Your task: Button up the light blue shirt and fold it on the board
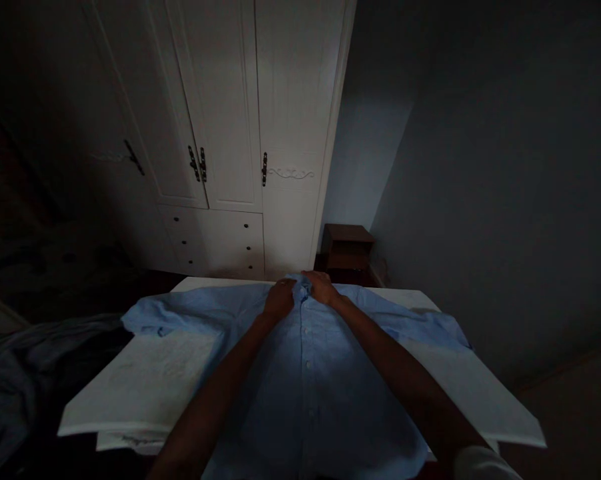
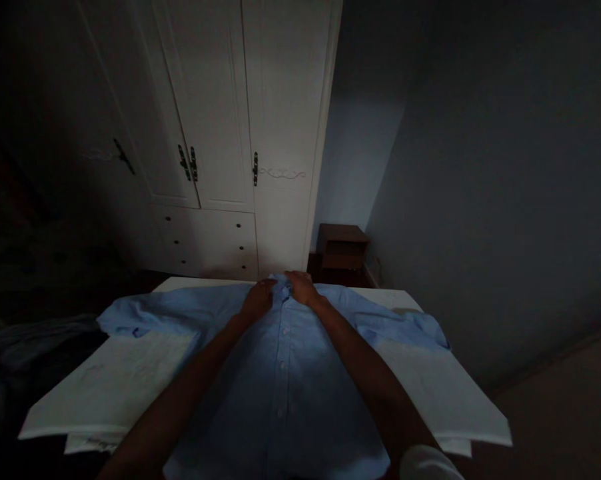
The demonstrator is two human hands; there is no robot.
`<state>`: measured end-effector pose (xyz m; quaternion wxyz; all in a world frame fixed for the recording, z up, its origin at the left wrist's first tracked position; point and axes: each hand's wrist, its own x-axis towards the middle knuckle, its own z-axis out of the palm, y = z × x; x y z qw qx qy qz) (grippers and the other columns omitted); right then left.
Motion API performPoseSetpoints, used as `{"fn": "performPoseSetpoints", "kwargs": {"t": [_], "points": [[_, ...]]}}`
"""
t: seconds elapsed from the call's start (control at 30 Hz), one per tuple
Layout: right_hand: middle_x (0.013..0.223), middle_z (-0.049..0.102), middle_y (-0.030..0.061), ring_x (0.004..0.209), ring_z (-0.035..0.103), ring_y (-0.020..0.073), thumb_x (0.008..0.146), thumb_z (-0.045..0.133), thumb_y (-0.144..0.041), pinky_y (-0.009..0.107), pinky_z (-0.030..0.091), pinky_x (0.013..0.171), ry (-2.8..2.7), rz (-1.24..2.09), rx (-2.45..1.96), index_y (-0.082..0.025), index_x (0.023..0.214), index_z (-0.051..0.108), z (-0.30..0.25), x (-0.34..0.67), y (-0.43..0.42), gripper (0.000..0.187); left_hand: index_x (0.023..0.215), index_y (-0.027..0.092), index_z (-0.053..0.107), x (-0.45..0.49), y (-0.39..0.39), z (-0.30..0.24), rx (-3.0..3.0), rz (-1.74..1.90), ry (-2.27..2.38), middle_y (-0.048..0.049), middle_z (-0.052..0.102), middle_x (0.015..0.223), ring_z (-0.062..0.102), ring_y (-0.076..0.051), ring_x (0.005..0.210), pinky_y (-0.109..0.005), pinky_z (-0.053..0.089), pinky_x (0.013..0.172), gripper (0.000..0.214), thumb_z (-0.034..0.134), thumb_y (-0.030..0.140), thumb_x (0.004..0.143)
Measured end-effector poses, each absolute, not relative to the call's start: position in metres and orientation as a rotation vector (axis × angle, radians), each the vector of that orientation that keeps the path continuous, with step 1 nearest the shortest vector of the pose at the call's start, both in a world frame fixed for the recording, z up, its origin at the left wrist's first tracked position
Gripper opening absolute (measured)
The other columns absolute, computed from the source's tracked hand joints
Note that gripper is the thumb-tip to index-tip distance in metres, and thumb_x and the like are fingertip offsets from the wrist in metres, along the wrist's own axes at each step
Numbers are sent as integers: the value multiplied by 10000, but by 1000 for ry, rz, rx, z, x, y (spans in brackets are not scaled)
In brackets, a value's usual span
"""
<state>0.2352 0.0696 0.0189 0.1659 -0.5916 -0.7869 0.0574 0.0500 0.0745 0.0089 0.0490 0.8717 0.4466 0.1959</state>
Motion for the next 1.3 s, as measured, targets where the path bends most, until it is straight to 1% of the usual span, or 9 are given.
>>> {"fn": "performPoseSetpoints", "kwargs": {"t": [0.13,0.27,0.47,0.57,0.7,0.93,1.17,1.23,1.3], "points": [[1317,599,131,1269,466,298,766,516,-33,540,197,1101,-2292,153,-1730,-185,1328,556,13,235,72,584,1343,180,524,69,96,7,2711,632,1174,-94,585,1356,481,-205,1298,-402,336,1139,602,446,3,773],[1168,663,119,1188,495,290,792,482,-37,527,234,1044,-2283,114,-1776,-220,1233,646,8,242,67,505,1319,193,547,76,109,-8,2683,616,1154,-104,606,1320,448,-261,1325,-478,338,1112,566,502,23,781],[1081,677,65,1107,509,252,866,532,-143,444,284,986,-2118,54,-1625,-280,1088,721,-11,256,59,321,1042,256,718,74,114,-30,2579,734,1150,-69,697,1065,572,-235,1102,-420,400,1019,232,580,193,866],[1046,683,62,1066,526,241,880,577,-205,418,302,965,-2093,45,-1523,-262,1053,723,-19,262,62,234,1001,226,733,73,120,-35,2486,852,1176,-77,706,1034,588,-228,1047,-394,433,975,191,584,272,890],[1007,695,56,1019,546,233,887,629,-246,401,327,927,-2164,-4,-1355,-247,966,733,-24,264,74,131,948,215,734,75,128,-40,2373,983,1192,-58,729,985,624,-204,985,-363,464,938,176,583,291,897],[936,670,58,949,539,217,943,566,-280,366,388,805,-2054,-232,-1080,-243,889,734,-33,259,81,181,912,218,733,76,129,-49,2288,1136,1135,-37,746,932,654,-195,936,-349,487,898,140,622,295,879],[904,649,59,917,544,215,944,556,-265,382,445,827,-2053,-219,-1024,-245,916,713,-38,259,80,161,958,237,748,73,133,-47,2362,1093,945,-38,751,949,660,-190,933,-353,486,909,157,617,270,879],[907,653,59,915,549,215,935,568,-263,390,450,835,-2075,-205,-1022,-237,914,702,-40,259,80,139,946,255,755,70,132,-42,2424,1040,887,-38,743,995,650,-189,966,-370,469,944,159,616,239,871],[899,659,56,904,555,215,923,574,-242,396,452,833,-2105,-183,-1024,-230,905,692,-41,259,81,120,937,287,762,67,128,-37,2536,971,919,-38,709,1117,608,-207,1078,-424,410,1021,179,616,216,862]]}}
